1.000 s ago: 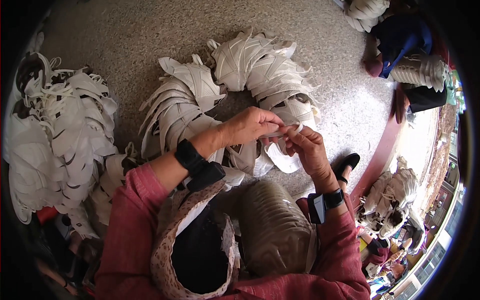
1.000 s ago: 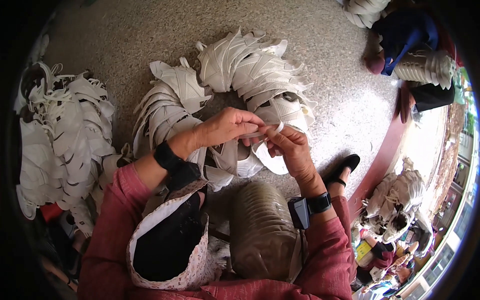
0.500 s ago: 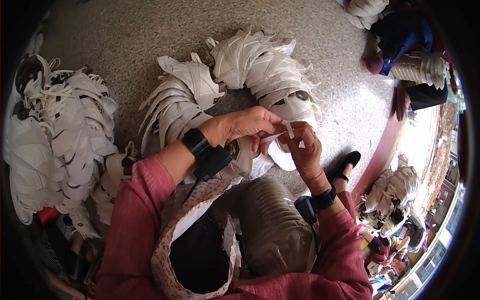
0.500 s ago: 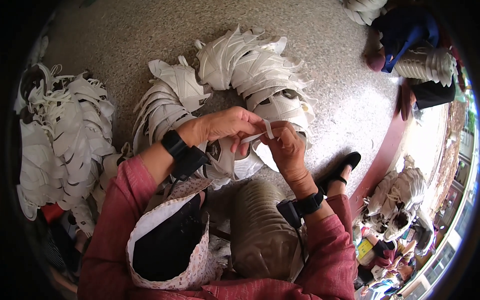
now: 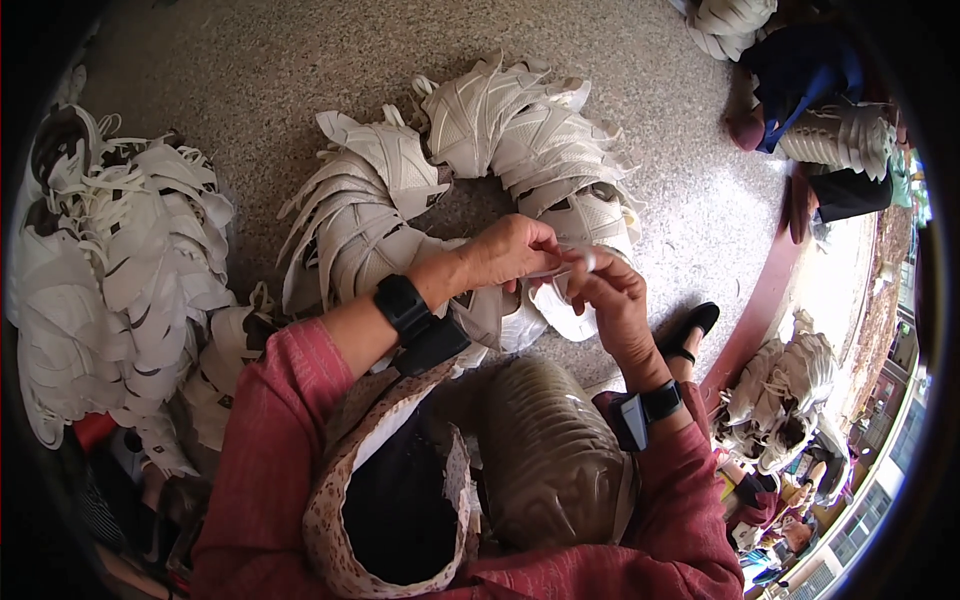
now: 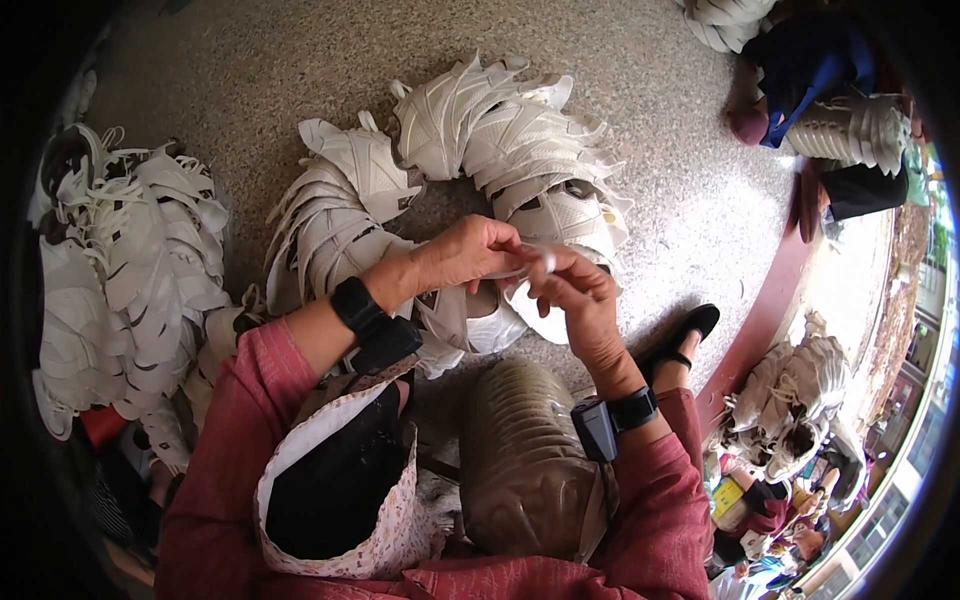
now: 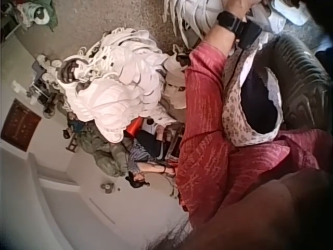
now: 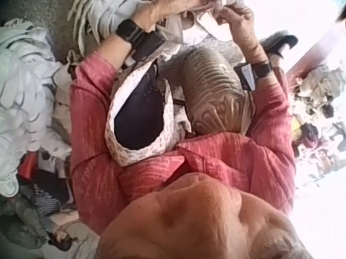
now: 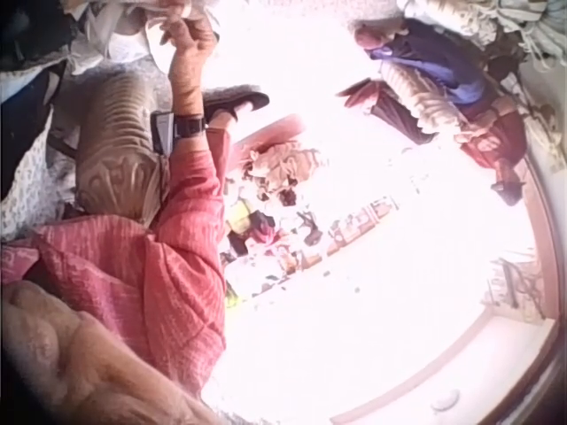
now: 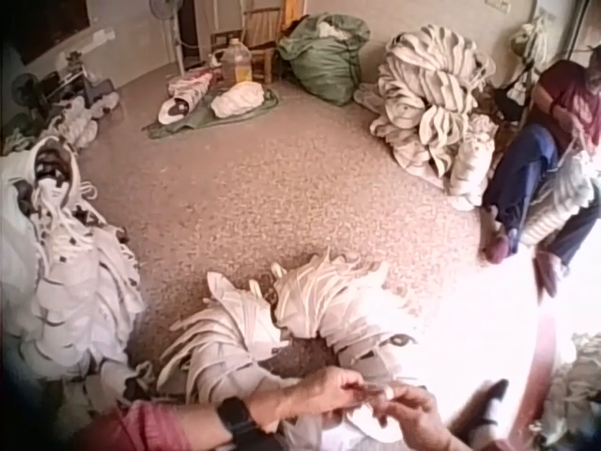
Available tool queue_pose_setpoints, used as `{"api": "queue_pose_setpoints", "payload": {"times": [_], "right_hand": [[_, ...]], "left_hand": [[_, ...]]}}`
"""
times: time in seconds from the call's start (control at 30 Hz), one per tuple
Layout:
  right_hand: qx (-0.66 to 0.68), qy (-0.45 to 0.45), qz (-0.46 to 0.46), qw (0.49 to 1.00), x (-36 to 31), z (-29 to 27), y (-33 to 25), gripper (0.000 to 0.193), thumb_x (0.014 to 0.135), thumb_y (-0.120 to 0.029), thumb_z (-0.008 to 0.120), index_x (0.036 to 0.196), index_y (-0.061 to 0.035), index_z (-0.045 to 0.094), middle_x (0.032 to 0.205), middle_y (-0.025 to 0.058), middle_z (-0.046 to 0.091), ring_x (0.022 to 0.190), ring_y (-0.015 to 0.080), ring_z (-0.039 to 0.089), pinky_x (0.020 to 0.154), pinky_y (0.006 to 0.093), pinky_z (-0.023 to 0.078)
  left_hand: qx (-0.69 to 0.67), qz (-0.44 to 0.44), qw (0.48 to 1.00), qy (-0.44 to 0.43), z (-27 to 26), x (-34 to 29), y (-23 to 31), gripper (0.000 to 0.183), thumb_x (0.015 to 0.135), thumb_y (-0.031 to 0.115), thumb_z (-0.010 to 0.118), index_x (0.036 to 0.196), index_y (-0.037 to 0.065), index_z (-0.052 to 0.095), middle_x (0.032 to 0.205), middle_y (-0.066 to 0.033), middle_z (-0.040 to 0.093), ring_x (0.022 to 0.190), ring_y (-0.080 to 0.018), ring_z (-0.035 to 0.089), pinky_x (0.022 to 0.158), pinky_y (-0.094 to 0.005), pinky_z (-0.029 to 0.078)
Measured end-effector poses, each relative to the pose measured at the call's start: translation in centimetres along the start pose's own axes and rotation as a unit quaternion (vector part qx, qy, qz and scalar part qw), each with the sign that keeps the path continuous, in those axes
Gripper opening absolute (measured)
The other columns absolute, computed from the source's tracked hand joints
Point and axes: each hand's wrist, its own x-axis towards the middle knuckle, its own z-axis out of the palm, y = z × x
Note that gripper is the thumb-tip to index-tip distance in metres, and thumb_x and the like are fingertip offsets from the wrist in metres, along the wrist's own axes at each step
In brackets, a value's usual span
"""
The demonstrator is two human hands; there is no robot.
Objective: The recorder is gathering and bundling together multiple white shoe upper components using a strip of material.
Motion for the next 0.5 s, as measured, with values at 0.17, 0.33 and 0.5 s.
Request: {"api": "queue_pose_setpoints", "payload": {"times": [0.17, 0.33, 0.5], "right_hand": [[0.108, 0.031, 0.04, 0.993, 0.3, -1.4, 0.3, 0.015, 0.094, -0.015, 0.053, 0.098, -0.0039, 0.063, 0.077, 0.0023, 0.062, 0.059, 0.0086, 0.054, 0.052, 0.0222, 0.044], [-0.141, -0.005, 0.123, 0.982, -1.5, -7.0, 4.7, 0.019, 0.092, -0.022, 0.058, 0.092, -0.0046, 0.066, 0.07, -0.0003, 0.06, 0.054, 0.0051, 0.05, 0.049, 0.0196, 0.041], [-0.027, 0.004, 0.096, 0.995, -1.1, -4.7, 2.7, 0.022, 0.094, -0.023, 0.055, 0.09, -0.0035, 0.065, 0.073, 0.0012, 0.062, 0.06, 0.0067, 0.054, 0.054, 0.0207, 0.043]], "left_hand": [[0.223, 0.178, 0.945, 0.157, -0.7, 0.9, -3.6, 0.011, 0.082, 0.012, 0.062, 0.083, 0.001, 0.06, 0.071, -0.0073, 0.061, 0.062, -0.0152, 0.056, 0.057, -0.0296, 0.046], [0.235, 0.174, 0.931, 0.218, -0.3, 0.7, -2.8, 0.01, 0.083, 0.01, 0.06, 0.081, 0.0, 0.059, 0.075, -0.0083, 0.062, 0.069, -0.0158, 0.057, 0.067, -0.0288, 0.046], [-0.104, 0.134, 0.985, -0.026, 2.5, 0.0, -0.6, 0.008, 0.091, 0.01, 0.054, 0.089, 0.003, 0.056, 0.093, -0.0069, 0.064, 0.084, -0.0103, 0.055, 0.081, -0.0249, 0.044]]}}
